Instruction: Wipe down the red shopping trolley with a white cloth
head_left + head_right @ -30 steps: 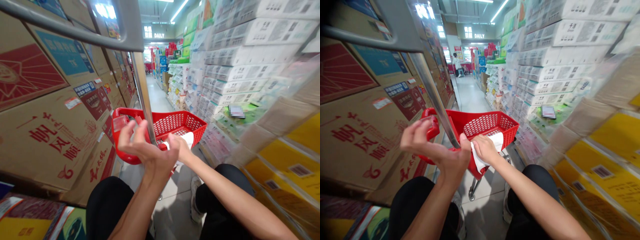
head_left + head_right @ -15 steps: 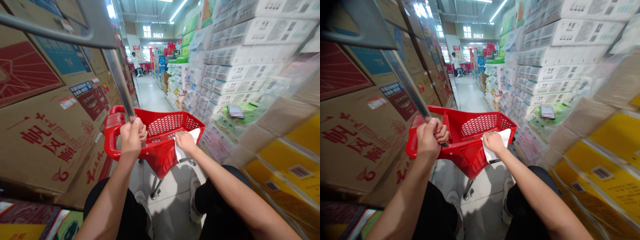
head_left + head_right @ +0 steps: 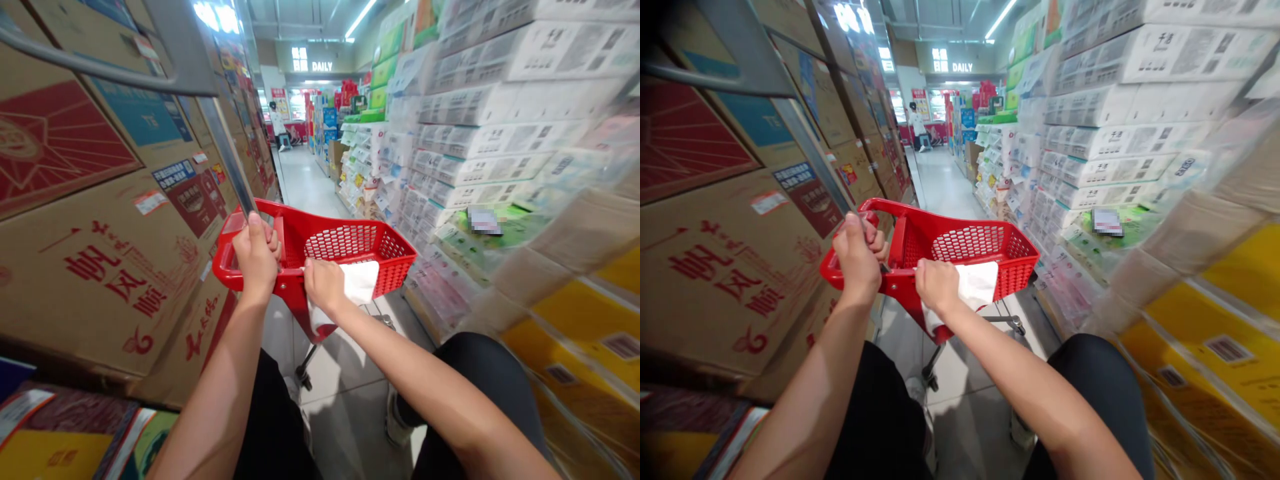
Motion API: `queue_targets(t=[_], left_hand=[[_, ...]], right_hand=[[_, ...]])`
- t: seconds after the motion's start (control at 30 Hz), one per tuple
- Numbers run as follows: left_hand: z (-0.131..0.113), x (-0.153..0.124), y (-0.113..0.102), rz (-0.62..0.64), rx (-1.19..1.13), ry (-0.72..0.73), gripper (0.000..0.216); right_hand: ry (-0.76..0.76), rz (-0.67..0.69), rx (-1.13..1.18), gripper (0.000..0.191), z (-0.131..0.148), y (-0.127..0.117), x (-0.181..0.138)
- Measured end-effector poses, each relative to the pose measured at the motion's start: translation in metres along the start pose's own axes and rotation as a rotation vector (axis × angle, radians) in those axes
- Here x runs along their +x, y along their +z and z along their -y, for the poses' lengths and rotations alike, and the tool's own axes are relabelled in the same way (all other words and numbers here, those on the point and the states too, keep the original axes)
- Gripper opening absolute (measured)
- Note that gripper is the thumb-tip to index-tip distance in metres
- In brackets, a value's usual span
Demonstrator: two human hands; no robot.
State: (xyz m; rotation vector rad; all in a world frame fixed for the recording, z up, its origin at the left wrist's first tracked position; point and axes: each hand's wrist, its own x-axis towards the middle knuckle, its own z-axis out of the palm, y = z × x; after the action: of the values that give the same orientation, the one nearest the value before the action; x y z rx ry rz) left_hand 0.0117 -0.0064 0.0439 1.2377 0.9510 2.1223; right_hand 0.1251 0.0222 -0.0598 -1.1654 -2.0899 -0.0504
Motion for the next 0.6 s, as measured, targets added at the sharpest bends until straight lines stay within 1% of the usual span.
queue_targets(t=[0.07,0.1,0.17,0.27,0.33,0.47,0.53,0.6], left_hand=[[0.001,0.002,-0.002,0.012,-0.003,-0.011,0.058],[0.001,0.004,-0.003,0.02,-0.004,-0.015,0.058],[0.002,0.007,-0.007,0.039,-0.006,-0.016,0.058],[0.003,0.011,-0.01,0.052,-0.007,-0.011,0.058],[0.004,0.012,-0.01,0.045,-0.007,-0.017,0.058],[0.005,0.011,-0.007,0.04,-0.007,-0.043,0.058],[0.004,0.011,-0.007,0.06,0.0,-0.06,0.059],[0.003,0.01,-0.007,0.061,0.006,-0.077,0.06]], right_hand=[[-0.007,-0.009,0.063,0.044,0.027,-0.001,0.007],[-0.021,-0.002,0.098,0.043,0.032,-0.003,0.01],[-0.095,0.024,0.193,0.042,0.027,-0.011,0.011],[-0.237,-0.004,0.305,0.035,-0.001,-0.025,0.01],[-0.267,-0.017,0.272,0.033,-0.021,-0.03,0.007],[-0.245,0.133,0.068,0.035,-0.05,-0.024,0.001],[-0.195,0.15,-0.03,0.038,-0.067,-0.018,-0.002],[-0.138,0.146,-0.115,0.04,-0.091,-0.016,-0.005]])
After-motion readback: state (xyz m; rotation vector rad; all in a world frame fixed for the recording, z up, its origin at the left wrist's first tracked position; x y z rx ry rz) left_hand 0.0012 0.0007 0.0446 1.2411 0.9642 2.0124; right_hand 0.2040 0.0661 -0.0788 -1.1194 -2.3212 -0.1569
